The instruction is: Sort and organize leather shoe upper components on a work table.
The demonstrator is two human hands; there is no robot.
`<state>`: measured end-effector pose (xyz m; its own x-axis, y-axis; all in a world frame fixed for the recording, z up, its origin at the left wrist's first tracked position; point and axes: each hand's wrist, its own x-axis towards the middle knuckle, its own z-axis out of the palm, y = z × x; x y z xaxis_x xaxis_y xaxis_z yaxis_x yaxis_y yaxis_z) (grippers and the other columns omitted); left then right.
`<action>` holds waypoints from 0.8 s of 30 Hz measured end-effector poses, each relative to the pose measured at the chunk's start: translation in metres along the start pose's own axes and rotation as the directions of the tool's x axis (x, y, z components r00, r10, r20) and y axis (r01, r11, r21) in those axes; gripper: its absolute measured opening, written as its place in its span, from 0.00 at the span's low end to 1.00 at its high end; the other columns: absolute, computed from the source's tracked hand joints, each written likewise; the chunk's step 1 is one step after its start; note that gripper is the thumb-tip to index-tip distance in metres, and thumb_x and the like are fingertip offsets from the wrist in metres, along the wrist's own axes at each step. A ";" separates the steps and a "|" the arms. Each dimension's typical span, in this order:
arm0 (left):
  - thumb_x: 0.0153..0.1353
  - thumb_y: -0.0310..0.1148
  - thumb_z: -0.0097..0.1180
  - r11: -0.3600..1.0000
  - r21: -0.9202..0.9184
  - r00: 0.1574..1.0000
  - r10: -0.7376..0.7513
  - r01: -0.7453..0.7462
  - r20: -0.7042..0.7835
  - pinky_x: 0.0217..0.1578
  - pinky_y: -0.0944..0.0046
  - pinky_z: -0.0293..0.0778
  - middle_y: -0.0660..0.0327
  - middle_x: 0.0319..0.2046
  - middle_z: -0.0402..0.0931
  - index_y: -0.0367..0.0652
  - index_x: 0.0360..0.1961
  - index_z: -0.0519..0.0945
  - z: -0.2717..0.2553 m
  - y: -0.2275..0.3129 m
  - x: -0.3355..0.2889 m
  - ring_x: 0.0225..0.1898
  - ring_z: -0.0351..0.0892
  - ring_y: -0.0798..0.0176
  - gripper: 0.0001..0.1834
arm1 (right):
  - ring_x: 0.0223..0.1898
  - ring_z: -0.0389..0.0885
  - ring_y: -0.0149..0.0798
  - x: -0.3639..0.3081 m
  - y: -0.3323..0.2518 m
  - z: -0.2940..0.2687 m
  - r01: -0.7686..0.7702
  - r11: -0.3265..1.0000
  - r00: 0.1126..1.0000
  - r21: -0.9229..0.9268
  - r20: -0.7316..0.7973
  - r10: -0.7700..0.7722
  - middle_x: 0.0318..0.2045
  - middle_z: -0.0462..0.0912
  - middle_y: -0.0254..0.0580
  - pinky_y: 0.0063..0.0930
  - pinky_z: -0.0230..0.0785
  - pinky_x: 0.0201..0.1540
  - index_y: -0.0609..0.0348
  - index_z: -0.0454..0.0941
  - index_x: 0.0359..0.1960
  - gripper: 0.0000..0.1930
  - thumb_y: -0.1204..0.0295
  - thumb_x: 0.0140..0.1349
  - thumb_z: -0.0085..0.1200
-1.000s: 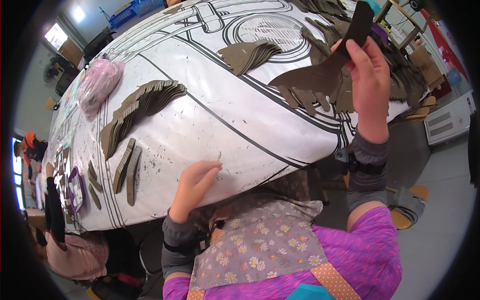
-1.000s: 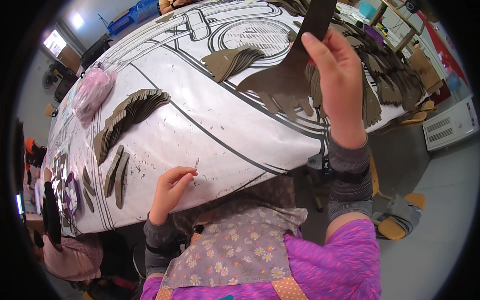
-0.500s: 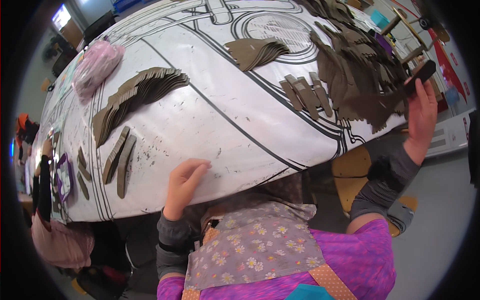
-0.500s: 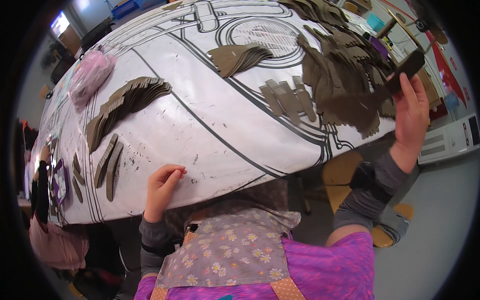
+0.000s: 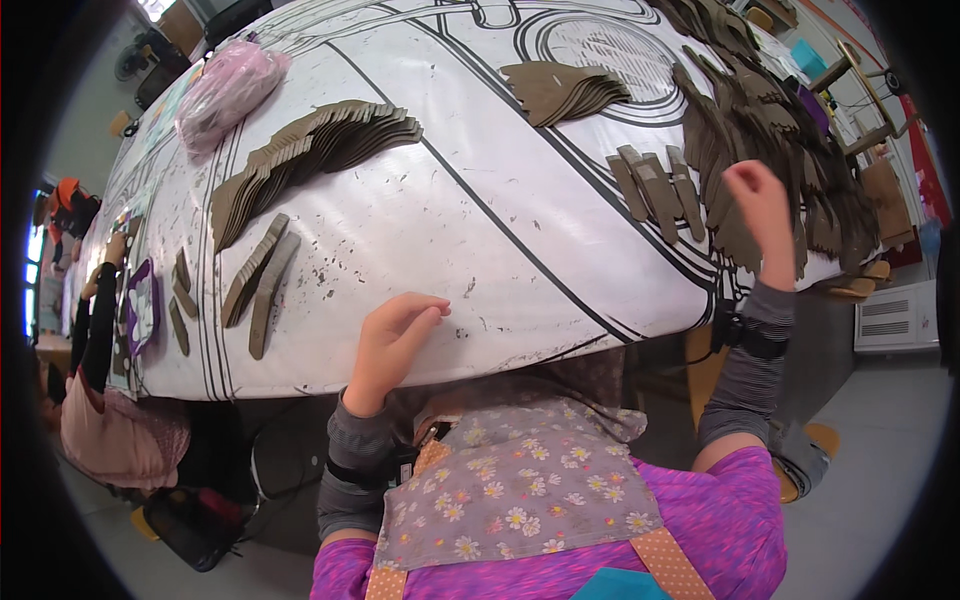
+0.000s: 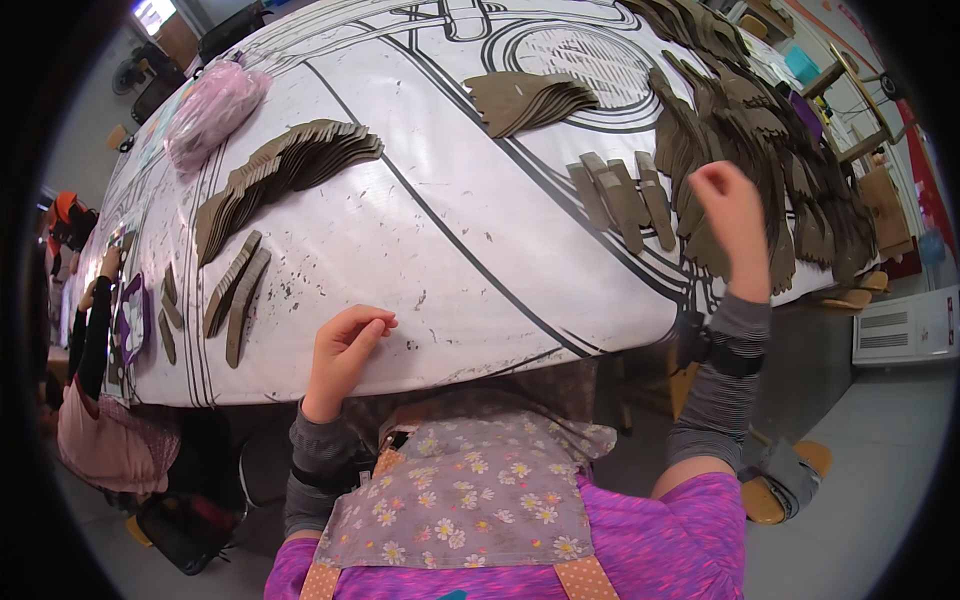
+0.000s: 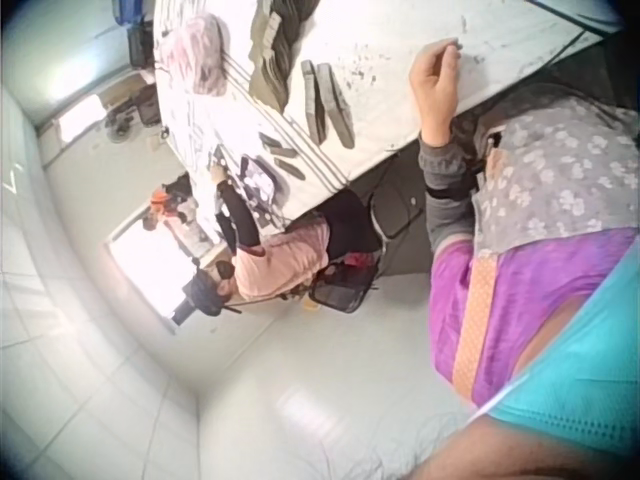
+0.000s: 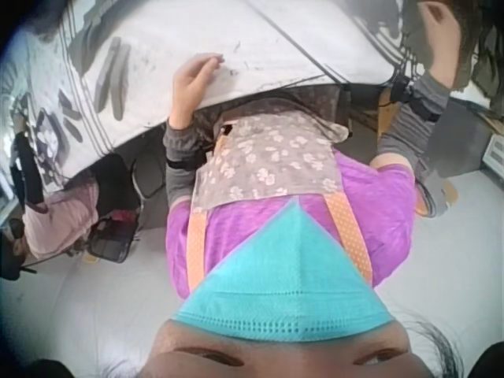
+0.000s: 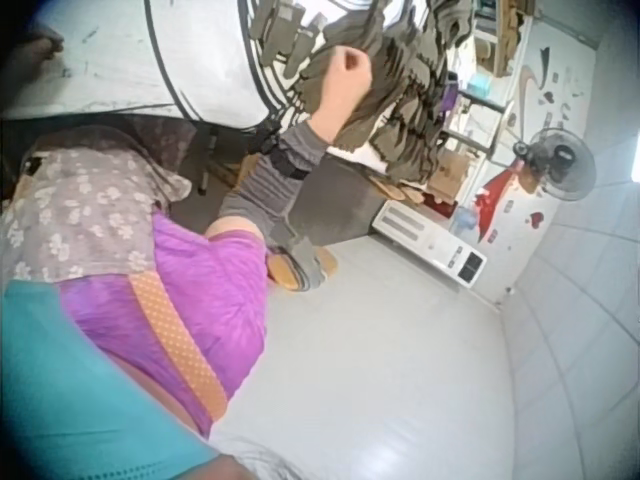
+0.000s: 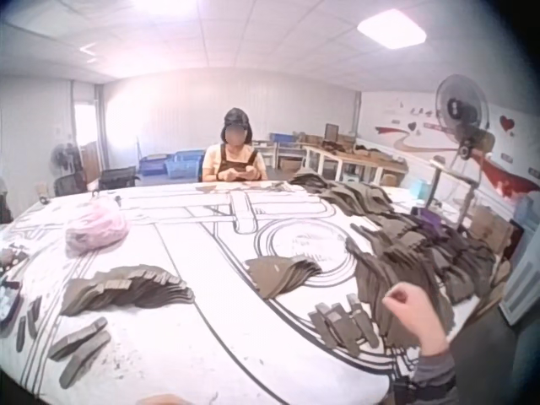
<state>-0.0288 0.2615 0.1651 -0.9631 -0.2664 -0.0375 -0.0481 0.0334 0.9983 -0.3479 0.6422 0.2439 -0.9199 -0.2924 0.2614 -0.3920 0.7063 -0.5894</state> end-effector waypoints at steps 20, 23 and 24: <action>0.63 0.23 0.52 1.000 -0.006 1.000 0.022 -0.022 0.009 0.46 0.68 0.71 0.59 0.37 0.80 0.34 0.40 0.81 -0.001 -0.002 -0.001 0.42 0.78 0.67 0.08 | 0.40 0.80 0.56 -0.014 -0.020 0.064 -0.171 0.882 0.980 -0.440 0.018 0.199 0.33 0.81 0.59 0.42 0.72 0.41 0.67 0.79 0.34 0.19 0.60 0.51 0.59; 0.63 0.23 0.52 1.000 0.002 1.000 0.026 -0.026 0.006 0.46 0.68 0.71 0.59 0.37 0.81 0.34 0.40 0.81 -0.001 -0.002 -0.003 0.43 0.78 0.67 0.07 | 0.40 0.80 0.56 -0.011 -0.018 0.064 -0.168 0.870 0.981 -0.464 0.012 0.196 0.34 0.81 0.58 0.42 0.72 0.42 0.67 0.79 0.34 0.19 0.60 0.51 0.59; 0.63 0.22 0.52 1.000 0.001 1.000 0.024 -0.024 0.006 0.46 0.68 0.72 0.59 0.38 0.81 0.34 0.40 0.81 -0.001 -0.002 -0.002 0.43 0.78 0.67 0.07 | 0.40 0.80 0.56 -0.009 -0.016 0.063 -0.171 0.870 0.980 -0.463 0.011 0.198 0.34 0.81 0.58 0.42 0.72 0.42 0.67 0.79 0.34 0.19 0.60 0.51 0.59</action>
<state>-0.0264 0.2606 0.1633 -0.9656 -0.2597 -0.0138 -0.0253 0.0407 0.9989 -0.3346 0.5928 0.2023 -0.9794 -0.1536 0.1314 -0.1783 0.9627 -0.2035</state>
